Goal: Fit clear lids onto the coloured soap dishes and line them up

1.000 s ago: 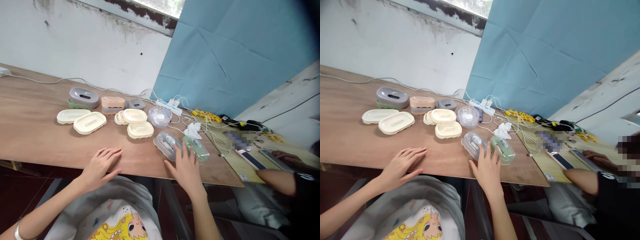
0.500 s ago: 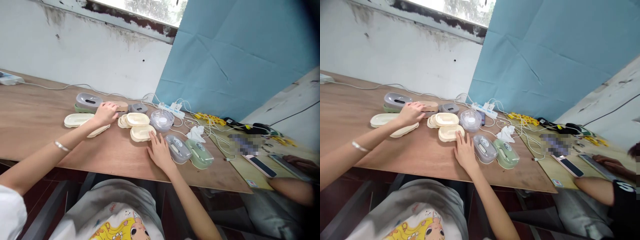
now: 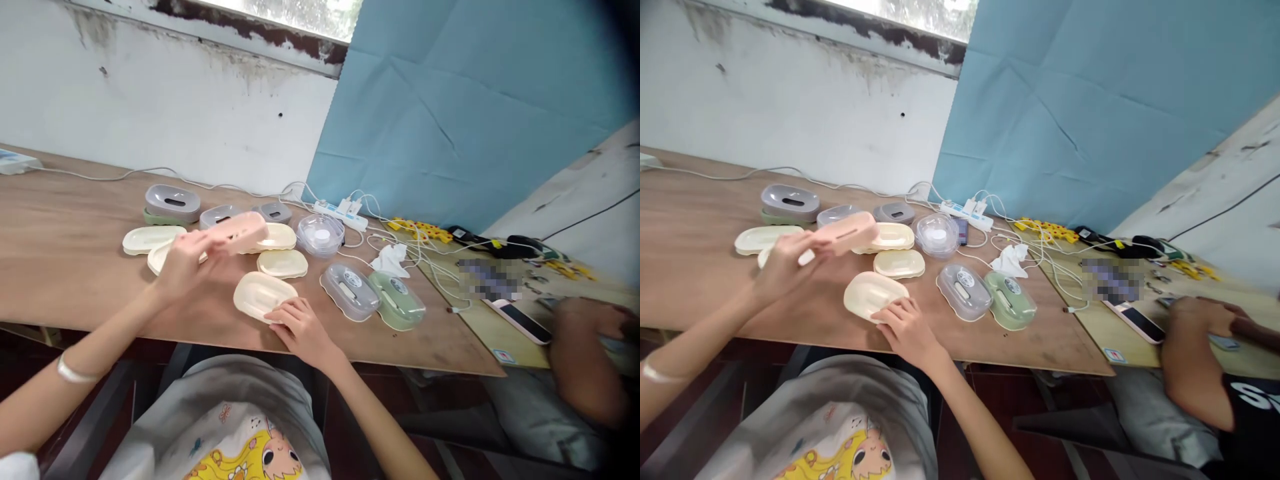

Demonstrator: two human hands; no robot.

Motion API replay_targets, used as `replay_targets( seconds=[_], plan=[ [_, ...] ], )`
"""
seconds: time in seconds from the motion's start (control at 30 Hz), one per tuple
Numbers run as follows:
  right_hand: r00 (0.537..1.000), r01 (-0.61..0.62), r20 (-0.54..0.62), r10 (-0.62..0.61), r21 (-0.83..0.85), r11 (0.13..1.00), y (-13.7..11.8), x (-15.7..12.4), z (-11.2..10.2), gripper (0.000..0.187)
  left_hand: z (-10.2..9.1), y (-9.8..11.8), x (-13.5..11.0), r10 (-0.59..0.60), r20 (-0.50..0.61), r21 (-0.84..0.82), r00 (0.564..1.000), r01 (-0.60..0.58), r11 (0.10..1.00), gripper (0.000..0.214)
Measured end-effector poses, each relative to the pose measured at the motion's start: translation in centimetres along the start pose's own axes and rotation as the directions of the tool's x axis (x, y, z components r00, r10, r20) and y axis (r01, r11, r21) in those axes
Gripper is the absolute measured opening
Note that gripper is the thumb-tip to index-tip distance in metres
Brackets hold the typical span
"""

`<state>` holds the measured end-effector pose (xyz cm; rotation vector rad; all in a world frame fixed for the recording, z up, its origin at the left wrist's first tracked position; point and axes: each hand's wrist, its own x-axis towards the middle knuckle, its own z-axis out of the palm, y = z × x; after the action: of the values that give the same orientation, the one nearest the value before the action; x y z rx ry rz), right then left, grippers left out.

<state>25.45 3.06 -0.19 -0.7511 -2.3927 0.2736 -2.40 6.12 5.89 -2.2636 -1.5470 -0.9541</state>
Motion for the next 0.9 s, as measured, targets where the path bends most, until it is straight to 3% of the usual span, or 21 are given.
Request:
replay_targets(
  seconds=[0.07, 0.13, 0.23, 0.3, 0.37, 0.43, 0.5, 0.6, 0.73, 0.8, 0.9],
  plan=[
    [1.0, 0.004, 0.016, -0.006, 0.113, 0.994, -0.8, -0.6, 0.2, 0.013, -0.6, 2.2, -3.1, 0.177, -0.02, -0.146, 0.984, -0.178, 0.973, 0.02],
    [1.0, -0.008, -0.005, 0.009, 0.174, 0.985, -1.2, -1.1, 0.2, 0.012, -0.5, 3.8, -5.5, 0.276, -0.025, -0.226, 0.961, -0.274, 0.935, 0.018],
    [0.983, -0.012, -0.18, 0.039, 0.152, 0.988, -1.5, -1.8, 0.0, 0.01, 0.5, 4.7, -7.6, 0.281, 0.018, -0.255, 0.959, -0.268, 0.929, 0.019],
    [0.939, -0.031, -0.335, 0.071, 0.124, 0.992, -1.6, -2.1, -0.2, 0.012, 1.3, 4.5, -8.0, 0.267, 0.042, -0.262, 0.963, -0.247, 0.933, 0.022],
    [0.905, -0.067, -0.413, 0.098, 0.089, 0.994, -1.7, -2.1, -0.5, 0.012, 1.8, 4.1, -7.9, 0.273, 0.06, -0.282, 0.96, -0.246, 0.927, 0.026],
    [0.922, -0.079, -0.375, 0.093, 0.051, 0.996, -1.7, -2.0, -0.6, 0.024, 2.0, 3.9, -7.8, 0.307, 0.085, -0.323, 0.948, -0.266, 0.908, 0.026],
    [0.968, -0.022, -0.249, 0.028, 0.025, 0.999, -1.7, -1.7, -0.6, 0.03, 2.1, 4.2, -8.0, 0.347, 0.117, -0.372, 0.931, -0.283, 0.884, 0.025],
    [0.992, 0.065, -0.105, -0.064, 0.006, 0.998, -1.5, -1.5, -0.5, 0.019, 2.2, 4.9, -8.5, 0.346, 0.113, -0.418, 0.931, -0.272, 0.867, 0.025],
    [0.994, 0.064, -0.086, -0.063, 0.019, 0.998, -1.1, -1.5, -0.2, 0.016, 2.0, 4.7, -8.6, 0.325, 0.116, -0.437, 0.939, -0.245, 0.865, 0.022],
    [0.994, 0.062, -0.093, -0.059, 0.032, 0.998, -1.1, -1.6, -0.2, 0.016, 1.6, 3.3, -8.2, 0.273, 0.15, -0.411, 0.95, -0.191, 0.891, 0.024],
    [0.995, 0.067, -0.075, -0.063, 0.053, 0.996, -1.4, -1.7, -0.4, 0.017, 0.9, 0.2, -7.7, 0.057, 0.15, -0.273, 0.987, -0.014, 0.962, 0.029]
  ],
)
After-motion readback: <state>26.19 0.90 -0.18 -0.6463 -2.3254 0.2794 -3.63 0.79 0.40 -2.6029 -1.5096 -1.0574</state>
